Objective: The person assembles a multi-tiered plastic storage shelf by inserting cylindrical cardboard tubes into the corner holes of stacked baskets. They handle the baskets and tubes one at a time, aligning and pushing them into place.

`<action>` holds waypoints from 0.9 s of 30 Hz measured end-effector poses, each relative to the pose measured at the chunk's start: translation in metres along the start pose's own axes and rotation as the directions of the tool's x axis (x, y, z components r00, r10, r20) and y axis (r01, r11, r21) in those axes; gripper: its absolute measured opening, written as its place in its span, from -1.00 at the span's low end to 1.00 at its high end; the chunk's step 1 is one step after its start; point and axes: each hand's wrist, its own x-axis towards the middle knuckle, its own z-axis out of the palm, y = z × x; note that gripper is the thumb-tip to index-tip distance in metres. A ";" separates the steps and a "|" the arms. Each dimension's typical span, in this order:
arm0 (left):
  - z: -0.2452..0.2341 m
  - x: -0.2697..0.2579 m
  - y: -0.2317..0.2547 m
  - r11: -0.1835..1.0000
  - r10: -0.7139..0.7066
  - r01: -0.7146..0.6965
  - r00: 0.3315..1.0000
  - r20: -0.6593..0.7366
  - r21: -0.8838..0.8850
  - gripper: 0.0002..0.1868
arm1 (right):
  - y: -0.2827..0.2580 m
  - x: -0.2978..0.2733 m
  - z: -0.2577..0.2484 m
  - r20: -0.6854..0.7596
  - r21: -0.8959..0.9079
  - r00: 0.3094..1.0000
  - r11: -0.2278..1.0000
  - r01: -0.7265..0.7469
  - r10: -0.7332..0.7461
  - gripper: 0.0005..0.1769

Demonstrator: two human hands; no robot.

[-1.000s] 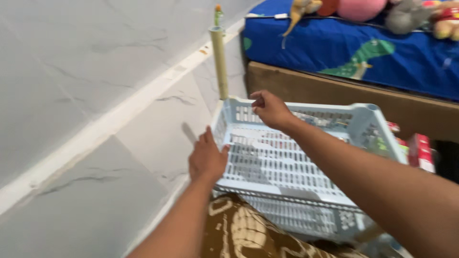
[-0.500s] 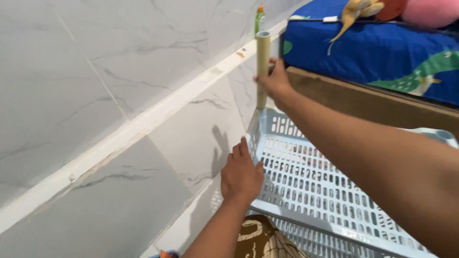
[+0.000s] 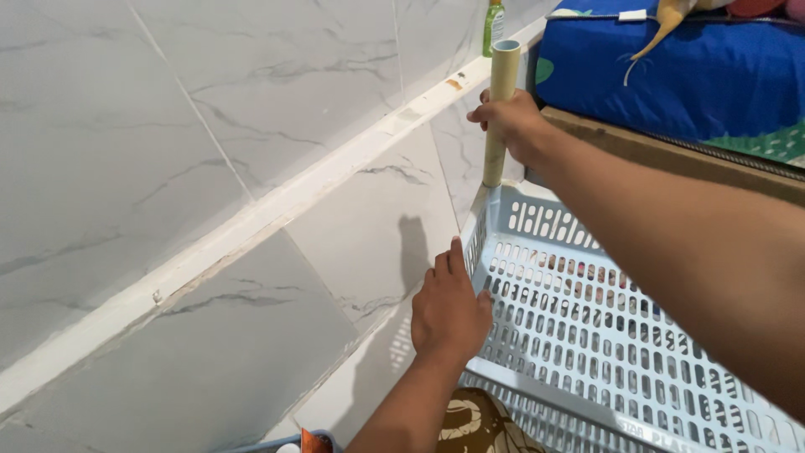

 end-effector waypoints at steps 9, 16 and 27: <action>-0.003 -0.004 0.002 1.000 -0.005 0.005 1.000 0.003 0.023 -0.07 | -0.004 -0.013 -0.007 0.113 0.076 0.994 0.997 -0.019 0.011 -0.60; 0.001 -0.003 -0.002 1.000 0.016 -0.016 0.999 -0.038 0.017 -0.05 | -0.006 -0.073 -0.011 0.058 -0.529 0.957 0.804 0.271 -0.284 -0.56; 0.000 -0.003 -0.002 0.999 -0.023 0.023 1.000 -0.001 0.032 -0.05 | -0.022 -0.087 0.013 -0.169 -0.605 0.956 0.791 0.090 -0.238 -0.42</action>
